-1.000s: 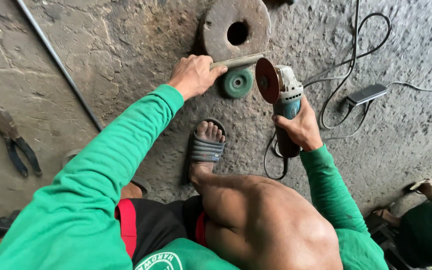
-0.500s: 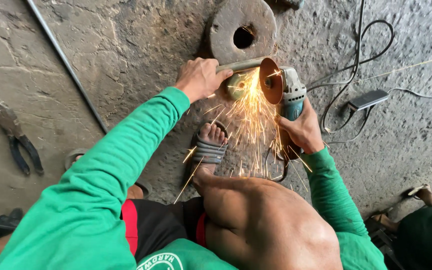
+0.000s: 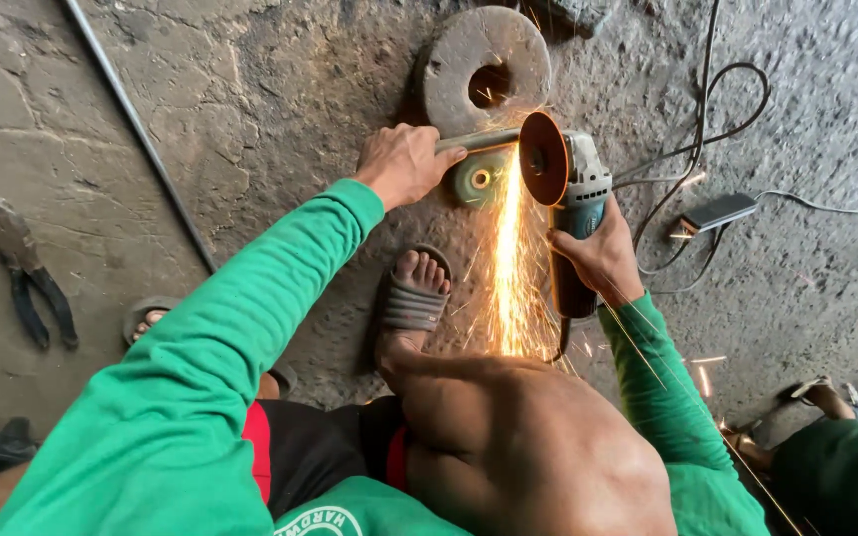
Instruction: Grinding a metal rod with an angle grinder and using a hammer and pliers to work on metal parts
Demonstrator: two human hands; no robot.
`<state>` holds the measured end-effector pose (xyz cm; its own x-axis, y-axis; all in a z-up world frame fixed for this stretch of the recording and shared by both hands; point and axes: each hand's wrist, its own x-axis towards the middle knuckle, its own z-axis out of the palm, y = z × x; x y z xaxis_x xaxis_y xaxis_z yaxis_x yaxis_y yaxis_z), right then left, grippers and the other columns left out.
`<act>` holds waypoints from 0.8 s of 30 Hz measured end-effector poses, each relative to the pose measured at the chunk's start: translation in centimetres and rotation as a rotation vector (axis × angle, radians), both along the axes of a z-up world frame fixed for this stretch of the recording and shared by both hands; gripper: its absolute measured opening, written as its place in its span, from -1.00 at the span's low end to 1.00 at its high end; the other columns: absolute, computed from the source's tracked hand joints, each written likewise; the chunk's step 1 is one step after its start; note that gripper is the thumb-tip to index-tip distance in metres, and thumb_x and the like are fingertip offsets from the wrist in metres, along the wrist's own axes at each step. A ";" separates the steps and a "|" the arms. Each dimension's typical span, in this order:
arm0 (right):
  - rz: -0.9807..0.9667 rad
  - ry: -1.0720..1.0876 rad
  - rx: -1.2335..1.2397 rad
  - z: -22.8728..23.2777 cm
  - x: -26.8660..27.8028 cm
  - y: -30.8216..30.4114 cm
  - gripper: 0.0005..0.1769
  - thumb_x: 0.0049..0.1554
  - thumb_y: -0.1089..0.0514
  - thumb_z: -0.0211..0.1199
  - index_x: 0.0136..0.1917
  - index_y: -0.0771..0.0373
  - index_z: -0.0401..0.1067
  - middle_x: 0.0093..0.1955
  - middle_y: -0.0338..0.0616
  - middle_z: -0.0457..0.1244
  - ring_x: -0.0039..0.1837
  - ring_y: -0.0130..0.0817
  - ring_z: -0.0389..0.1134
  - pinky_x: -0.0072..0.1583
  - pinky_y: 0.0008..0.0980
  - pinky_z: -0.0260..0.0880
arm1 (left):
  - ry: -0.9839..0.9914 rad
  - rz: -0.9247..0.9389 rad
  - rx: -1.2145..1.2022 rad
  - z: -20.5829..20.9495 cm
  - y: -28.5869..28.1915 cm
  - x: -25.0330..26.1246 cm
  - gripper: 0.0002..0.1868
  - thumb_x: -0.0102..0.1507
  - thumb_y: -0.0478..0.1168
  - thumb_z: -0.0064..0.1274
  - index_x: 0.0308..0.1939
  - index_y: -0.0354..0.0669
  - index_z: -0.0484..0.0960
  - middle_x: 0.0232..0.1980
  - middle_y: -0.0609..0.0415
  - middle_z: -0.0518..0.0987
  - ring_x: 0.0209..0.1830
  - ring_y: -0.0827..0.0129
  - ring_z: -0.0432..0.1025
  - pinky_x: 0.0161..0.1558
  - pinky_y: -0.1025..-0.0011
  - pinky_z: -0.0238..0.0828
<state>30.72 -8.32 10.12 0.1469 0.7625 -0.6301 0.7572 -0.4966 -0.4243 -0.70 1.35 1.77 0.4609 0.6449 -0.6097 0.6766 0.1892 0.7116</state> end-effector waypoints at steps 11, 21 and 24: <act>-0.054 0.028 0.009 0.4 -1.1 1.1 -0.39 -0.13 0.05 0.55 0.10 0.15 0.29 -0.12 -0.10 0.23 -0.05 -0.19 0.29 -0.06 -0.02 0.25 | -0.008 -0.019 0.009 -0.8 -0.1 0.1 -0.36 0.43 0.26 -0.18 -0.13 -0.29 0.64 -0.23 -0.30 0.66 -0.10 -0.39 0.57 -0.02 -0.33 0.41; -0.037 0.053 0.041 1.4 -2.2 1.6 -0.34 -0.16 0.05 0.56 0.13 0.19 0.30 -0.11 -0.02 0.24 -0.04 -0.15 0.28 -0.03 0.05 0.26 | -0.044 0.026 0.007 0.9 0.3 -0.3 -0.44 0.47 0.15 -0.14 -0.12 -0.32 0.66 -0.29 -0.31 0.65 -0.17 -0.31 0.59 0.00 -0.29 0.43; -0.003 -0.017 0.006 1.4 -2.2 1.8 -0.35 -0.13 0.02 0.54 0.14 0.18 0.29 -0.11 0.00 0.25 -0.05 -0.07 0.30 -0.05 0.07 0.23 | 0.006 -0.023 -0.015 -0.8 0.1 0.2 -0.36 0.42 0.28 -0.17 -0.17 -0.26 0.65 -0.24 -0.28 0.66 -0.13 -0.35 0.59 -0.05 -0.28 0.41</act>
